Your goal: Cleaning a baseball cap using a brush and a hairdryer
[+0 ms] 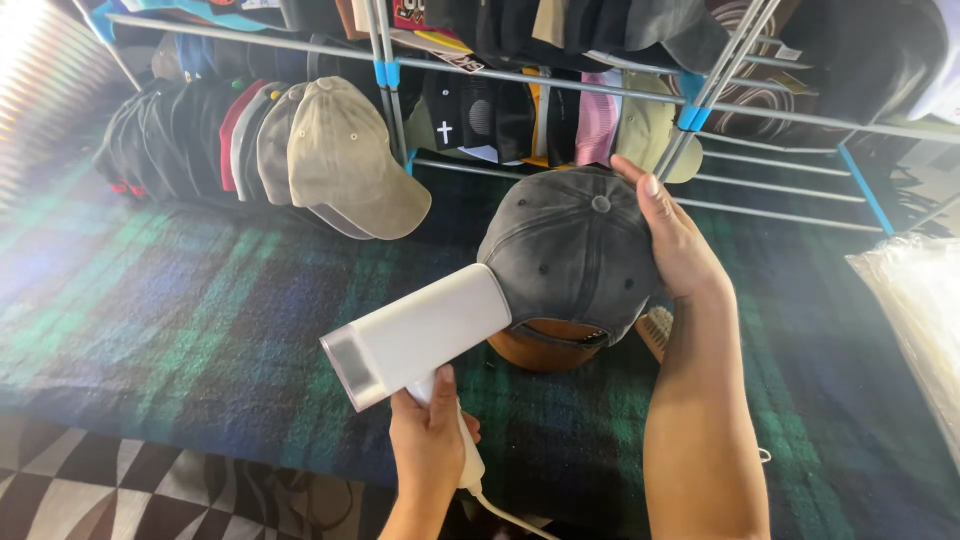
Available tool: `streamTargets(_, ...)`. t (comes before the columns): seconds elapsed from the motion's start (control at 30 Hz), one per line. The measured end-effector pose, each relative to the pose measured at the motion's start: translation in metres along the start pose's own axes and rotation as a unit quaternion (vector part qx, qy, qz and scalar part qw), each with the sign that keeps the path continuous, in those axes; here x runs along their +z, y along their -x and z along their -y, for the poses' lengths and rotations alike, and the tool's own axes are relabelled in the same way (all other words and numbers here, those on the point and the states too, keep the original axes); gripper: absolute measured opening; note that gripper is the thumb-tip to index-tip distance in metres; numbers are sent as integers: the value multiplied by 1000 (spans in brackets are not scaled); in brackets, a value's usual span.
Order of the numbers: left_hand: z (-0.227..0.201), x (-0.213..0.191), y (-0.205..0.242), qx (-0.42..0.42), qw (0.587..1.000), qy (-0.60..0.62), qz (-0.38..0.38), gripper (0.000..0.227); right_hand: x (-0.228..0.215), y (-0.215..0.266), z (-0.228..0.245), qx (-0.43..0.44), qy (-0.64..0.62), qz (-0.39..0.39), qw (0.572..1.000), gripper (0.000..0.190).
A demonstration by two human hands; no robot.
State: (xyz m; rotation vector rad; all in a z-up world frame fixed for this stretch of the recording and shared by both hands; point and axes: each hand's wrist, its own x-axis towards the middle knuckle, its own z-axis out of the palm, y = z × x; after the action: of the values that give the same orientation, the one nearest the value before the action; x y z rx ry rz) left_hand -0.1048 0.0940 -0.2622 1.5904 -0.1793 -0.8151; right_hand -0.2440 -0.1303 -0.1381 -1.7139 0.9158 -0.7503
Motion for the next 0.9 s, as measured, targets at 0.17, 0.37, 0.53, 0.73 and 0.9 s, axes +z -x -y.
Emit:
streamTargets(0.17,-24,-7,1,-24,1000,16,7,50,-2,1,1,-13,32,-3,999,83)
streamTargets(0.37,-25,-10,11,10,998,-53,-30,45,-6,-1,4,14,-42,-16,999,80)
streamTargets(0.53,17,-1,23,96,991,-82,-43,44,-5,0,0,-12,16,2,1000,85)
streamTargets(0.73,44,19,19,77,997,-2,-29,35,-2,10,21,14,78,8,997,86)
streamTargets(0.9,17,5,8,-14,997,67,-25,42,-7,0,15,-2,79,31,996,84)
